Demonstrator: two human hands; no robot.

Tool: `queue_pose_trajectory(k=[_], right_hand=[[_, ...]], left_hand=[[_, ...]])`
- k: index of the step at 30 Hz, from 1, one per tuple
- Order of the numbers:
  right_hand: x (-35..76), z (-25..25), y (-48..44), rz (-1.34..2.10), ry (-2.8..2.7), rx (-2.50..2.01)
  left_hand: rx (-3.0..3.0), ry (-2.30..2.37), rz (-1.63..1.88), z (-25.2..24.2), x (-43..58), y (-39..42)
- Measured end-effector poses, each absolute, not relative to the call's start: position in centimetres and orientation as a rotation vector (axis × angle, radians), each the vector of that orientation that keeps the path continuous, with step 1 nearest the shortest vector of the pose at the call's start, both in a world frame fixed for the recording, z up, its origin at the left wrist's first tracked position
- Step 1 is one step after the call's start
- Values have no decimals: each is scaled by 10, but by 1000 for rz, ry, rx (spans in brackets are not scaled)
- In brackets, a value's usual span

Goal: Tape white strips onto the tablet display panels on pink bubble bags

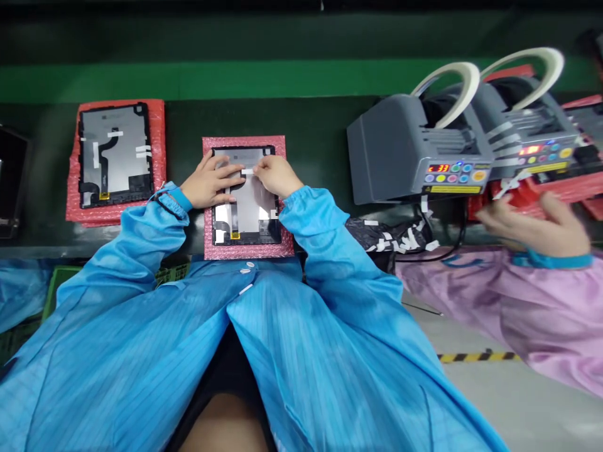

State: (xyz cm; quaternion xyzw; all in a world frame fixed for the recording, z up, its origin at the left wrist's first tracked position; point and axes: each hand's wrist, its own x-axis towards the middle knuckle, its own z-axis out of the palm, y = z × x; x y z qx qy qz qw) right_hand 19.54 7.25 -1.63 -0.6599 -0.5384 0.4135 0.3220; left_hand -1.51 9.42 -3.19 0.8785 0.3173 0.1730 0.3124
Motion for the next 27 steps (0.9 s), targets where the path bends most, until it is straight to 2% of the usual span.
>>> queue_pose_trajectory(k=[11, 20, 27], right_hand=[[173, 9, 74, 884, -1841, -2093], [168, 15, 72, 784, -1978, -2179], [162, 5, 59, 471, -1909, -2220]], left_hand=[[2311, 823, 404, -33, -16, 93], [2160, 903, 565, -24, -12, 86], [2188, 915, 521, -23, -12, 87]])
